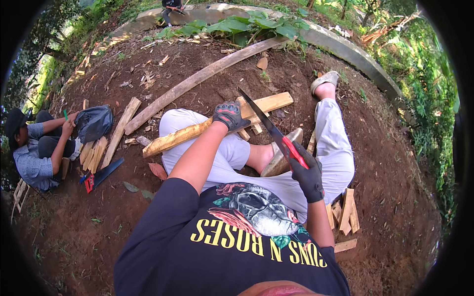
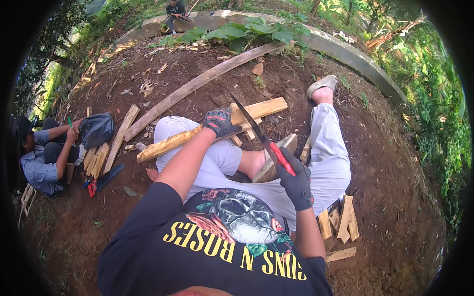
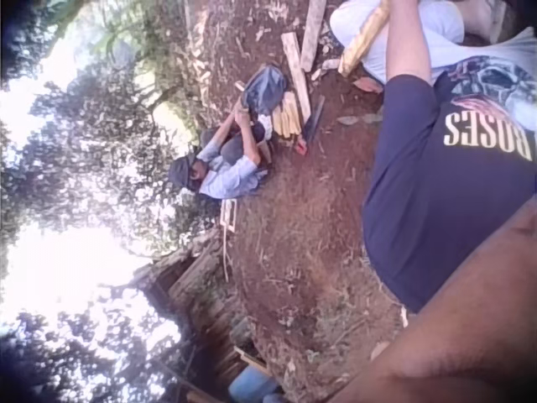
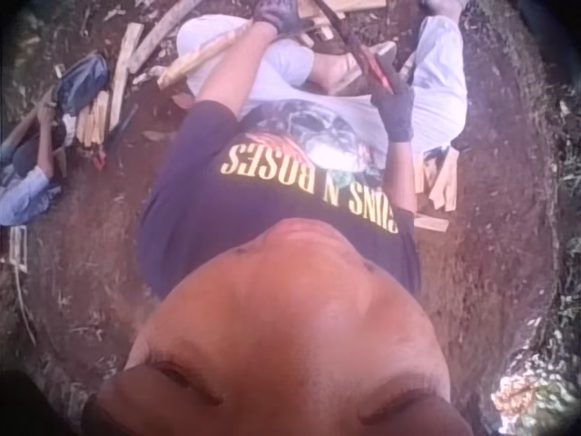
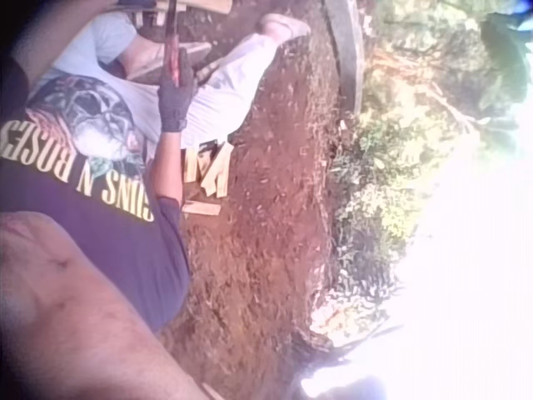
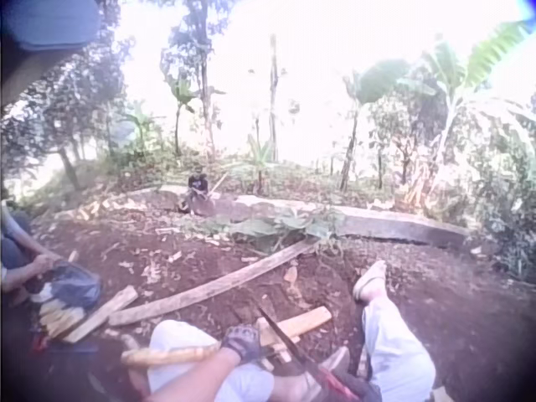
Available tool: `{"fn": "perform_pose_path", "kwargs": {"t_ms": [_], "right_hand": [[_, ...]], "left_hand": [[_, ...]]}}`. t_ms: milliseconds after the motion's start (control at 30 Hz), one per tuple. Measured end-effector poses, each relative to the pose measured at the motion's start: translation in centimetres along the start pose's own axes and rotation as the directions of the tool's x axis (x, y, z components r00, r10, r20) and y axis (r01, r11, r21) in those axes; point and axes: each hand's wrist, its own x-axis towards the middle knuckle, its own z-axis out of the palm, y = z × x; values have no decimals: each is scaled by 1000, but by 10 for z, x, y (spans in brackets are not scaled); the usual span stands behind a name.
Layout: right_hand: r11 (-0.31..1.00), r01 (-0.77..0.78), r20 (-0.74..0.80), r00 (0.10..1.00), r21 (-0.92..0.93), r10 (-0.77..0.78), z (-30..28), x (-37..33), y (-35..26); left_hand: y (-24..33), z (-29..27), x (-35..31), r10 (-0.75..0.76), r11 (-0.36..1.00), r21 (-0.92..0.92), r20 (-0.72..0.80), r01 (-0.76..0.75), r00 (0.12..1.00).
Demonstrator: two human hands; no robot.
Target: The person sits on the ground and uses a hand saw to cut a piece of wood that is resting on a small wooden stand. They hold the wood steady with one hand while sawing with the other, creating smaller pieces of lumber.
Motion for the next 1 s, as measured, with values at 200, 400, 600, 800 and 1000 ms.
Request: {"fn": "perform_pose_path", "kwargs": {"t_ms": [200, 400, 600, 800, 1000], "right_hand": [[948, -226, 55, 974, 226, 219, -60, -57, -9], [974, -70, -48, 995, 216, 82, 74, 86, 38], [985, -24, 43, 999, 172, 17, 66, 79, 28], [999, -19, 20, 1000, 33, 18, 32, 31, 6], [979, -180, 35, 984, 94, 177, -58, -57, -9]], "left_hand": [[1, 0, -3, -20, 999, 33, 52, 18, 998], [5, 2, 2, 9, 997, 74, -15, -8, 1000], [-5, 6, -2, -12, 1000, 24, -48, 14, 999], [1, 4, -6, 25, 999, 36, -28, -24, 999], [2, 1, -6, 13, 999, 39, 0, -13, 1000]]}}
